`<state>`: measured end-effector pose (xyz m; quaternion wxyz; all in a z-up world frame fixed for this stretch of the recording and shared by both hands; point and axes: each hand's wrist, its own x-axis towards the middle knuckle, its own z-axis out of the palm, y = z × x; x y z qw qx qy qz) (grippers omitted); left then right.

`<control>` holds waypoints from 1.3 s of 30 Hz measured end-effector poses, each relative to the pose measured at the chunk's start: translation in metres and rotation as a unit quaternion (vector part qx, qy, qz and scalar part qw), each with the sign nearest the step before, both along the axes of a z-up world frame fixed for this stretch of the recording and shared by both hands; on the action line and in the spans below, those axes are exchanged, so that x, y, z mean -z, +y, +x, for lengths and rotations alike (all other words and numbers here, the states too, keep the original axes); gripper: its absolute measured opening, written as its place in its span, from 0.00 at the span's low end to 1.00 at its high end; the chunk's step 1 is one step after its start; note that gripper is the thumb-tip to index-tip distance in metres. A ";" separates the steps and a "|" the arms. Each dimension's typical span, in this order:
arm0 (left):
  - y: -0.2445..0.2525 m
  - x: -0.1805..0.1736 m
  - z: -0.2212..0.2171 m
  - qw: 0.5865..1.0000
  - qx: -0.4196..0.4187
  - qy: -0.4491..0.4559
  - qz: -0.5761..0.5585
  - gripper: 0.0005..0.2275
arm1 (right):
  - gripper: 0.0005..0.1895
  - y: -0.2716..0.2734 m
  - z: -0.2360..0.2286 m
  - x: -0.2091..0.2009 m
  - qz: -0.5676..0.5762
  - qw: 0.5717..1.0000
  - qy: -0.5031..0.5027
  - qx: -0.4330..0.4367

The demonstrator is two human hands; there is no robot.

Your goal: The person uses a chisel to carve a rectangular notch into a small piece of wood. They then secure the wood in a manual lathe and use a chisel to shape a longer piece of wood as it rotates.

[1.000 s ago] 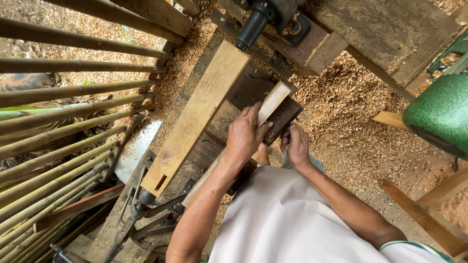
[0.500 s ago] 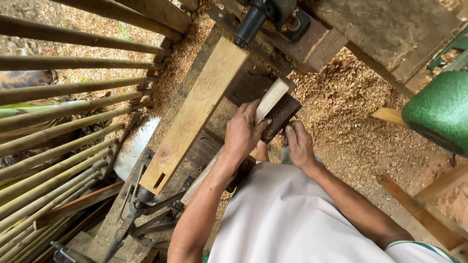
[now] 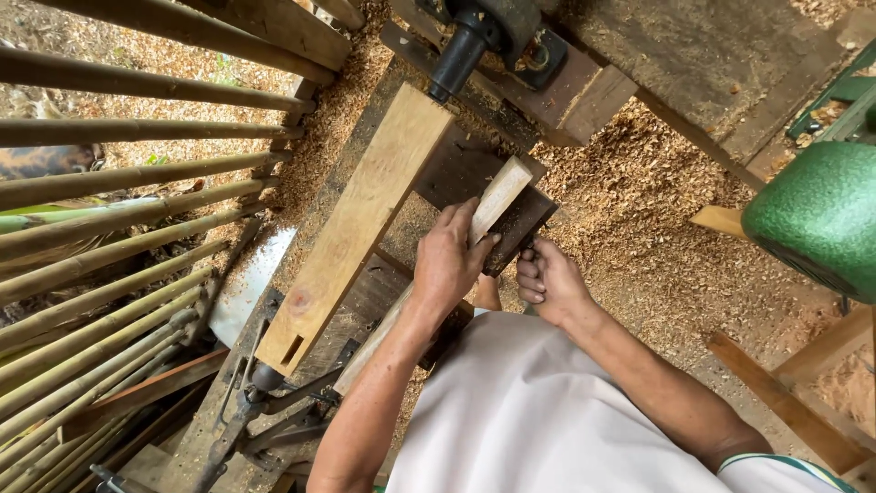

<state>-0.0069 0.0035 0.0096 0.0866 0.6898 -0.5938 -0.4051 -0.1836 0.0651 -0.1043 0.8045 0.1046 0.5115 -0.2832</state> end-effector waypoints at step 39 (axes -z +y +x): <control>0.183 0.087 0.225 0.954 -0.081 0.245 0.150 0.31 | 0.20 0.225 0.156 -0.027 -0.336 0.775 0.434 -0.313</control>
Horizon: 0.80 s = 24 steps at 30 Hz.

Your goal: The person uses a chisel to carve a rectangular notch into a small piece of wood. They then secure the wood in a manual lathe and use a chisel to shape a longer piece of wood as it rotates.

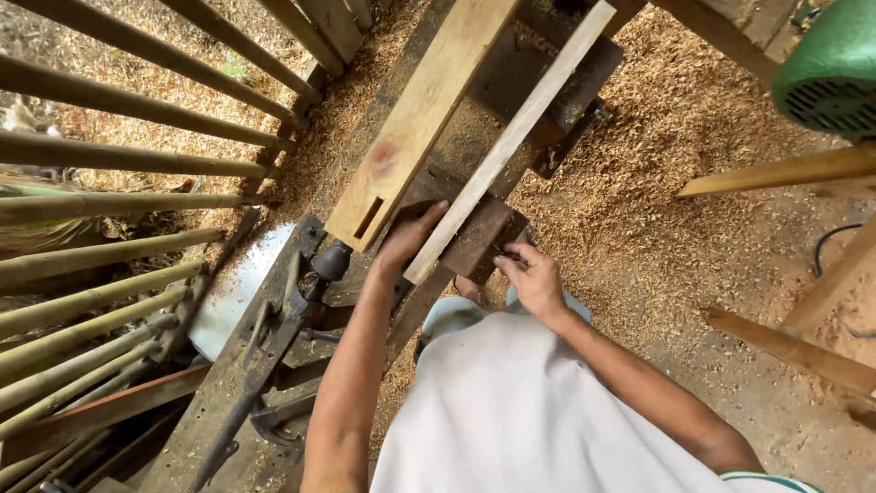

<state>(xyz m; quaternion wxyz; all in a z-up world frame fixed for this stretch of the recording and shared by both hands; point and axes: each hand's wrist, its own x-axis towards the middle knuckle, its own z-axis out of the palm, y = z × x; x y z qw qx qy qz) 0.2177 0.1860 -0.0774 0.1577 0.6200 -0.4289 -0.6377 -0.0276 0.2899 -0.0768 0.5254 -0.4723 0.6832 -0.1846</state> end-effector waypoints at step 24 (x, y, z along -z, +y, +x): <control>0.002 -0.017 -0.007 0.995 -0.037 -0.083 0.048 0.24 | 0.24 0.015 0.017 0.070 0.115 0.920 -0.310 0.211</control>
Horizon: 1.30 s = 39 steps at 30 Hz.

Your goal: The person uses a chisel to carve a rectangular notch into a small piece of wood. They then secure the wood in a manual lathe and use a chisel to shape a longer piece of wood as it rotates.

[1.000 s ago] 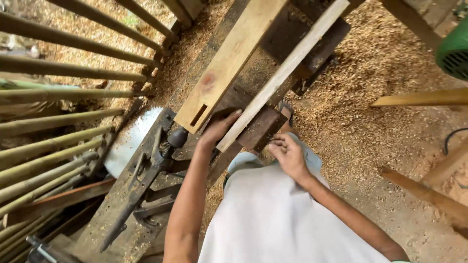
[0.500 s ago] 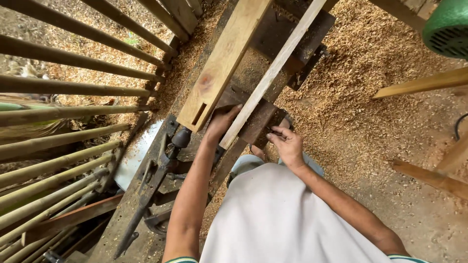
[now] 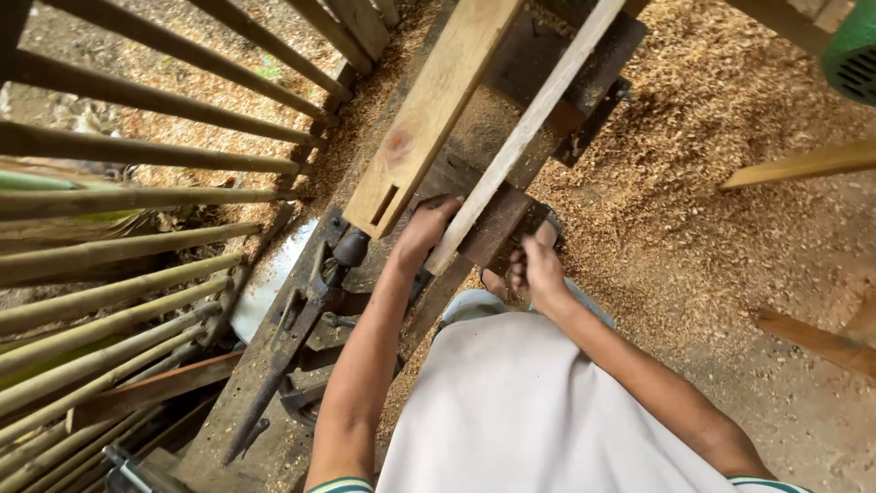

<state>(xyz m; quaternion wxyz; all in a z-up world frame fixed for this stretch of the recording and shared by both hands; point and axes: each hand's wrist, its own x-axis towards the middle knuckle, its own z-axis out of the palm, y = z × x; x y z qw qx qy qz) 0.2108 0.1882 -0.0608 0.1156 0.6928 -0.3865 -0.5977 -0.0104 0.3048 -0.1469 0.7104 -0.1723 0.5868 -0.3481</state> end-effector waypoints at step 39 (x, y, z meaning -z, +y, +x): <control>-0.012 -0.003 -0.006 0.994 0.082 -0.054 0.045 0.26 | 0.24 -0.005 -0.002 -0.025 -0.253 0.941 0.219 -0.048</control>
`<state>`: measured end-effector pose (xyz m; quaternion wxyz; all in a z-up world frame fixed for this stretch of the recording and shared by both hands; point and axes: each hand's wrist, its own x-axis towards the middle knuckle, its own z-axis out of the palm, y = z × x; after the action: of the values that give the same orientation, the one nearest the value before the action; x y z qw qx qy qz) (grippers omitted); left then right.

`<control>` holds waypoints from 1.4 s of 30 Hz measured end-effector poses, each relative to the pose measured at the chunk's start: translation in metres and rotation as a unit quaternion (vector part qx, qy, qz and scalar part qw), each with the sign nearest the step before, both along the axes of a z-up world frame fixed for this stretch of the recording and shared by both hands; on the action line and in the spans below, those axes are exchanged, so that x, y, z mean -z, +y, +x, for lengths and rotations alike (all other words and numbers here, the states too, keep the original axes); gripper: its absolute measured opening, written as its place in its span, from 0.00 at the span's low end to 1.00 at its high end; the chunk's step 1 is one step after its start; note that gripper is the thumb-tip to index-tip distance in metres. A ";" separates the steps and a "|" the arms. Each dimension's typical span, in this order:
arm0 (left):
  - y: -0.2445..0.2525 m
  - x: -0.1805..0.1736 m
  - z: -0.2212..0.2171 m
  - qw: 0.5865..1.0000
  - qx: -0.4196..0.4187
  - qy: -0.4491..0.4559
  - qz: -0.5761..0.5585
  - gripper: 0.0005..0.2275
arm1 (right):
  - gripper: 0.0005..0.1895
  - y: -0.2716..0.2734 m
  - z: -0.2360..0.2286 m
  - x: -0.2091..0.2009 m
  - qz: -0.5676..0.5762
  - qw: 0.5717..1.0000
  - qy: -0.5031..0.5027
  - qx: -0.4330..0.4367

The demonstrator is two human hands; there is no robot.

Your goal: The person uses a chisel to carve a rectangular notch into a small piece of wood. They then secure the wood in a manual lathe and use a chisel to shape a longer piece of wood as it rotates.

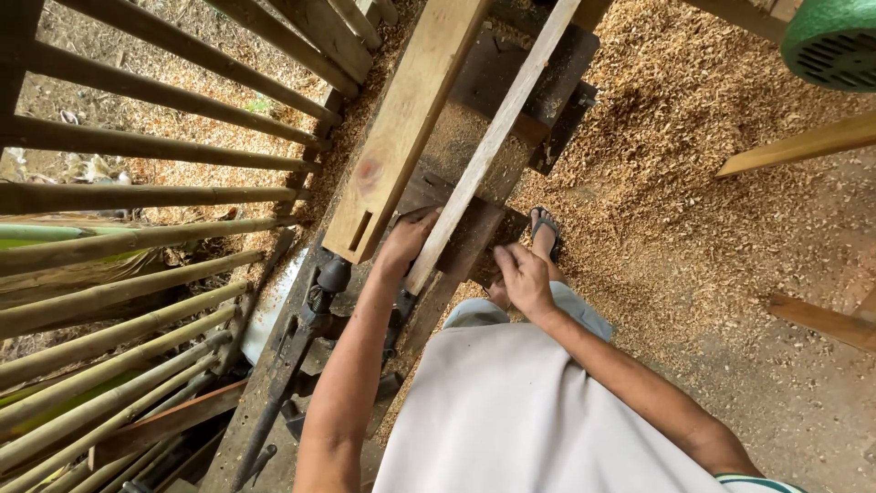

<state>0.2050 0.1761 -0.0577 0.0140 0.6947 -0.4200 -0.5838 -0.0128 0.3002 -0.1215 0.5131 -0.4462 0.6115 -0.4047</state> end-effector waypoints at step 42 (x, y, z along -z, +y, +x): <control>-0.001 -0.036 -0.014 0.998 -0.025 0.015 0.054 0.30 | 0.28 0.005 -0.001 -0.006 0.064 0.990 -0.123 0.019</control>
<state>0.1915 0.1749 -0.0220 -0.0029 0.6960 -0.3699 -0.6155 -0.0135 0.3053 -0.1158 0.6046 -0.3473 0.5766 -0.4259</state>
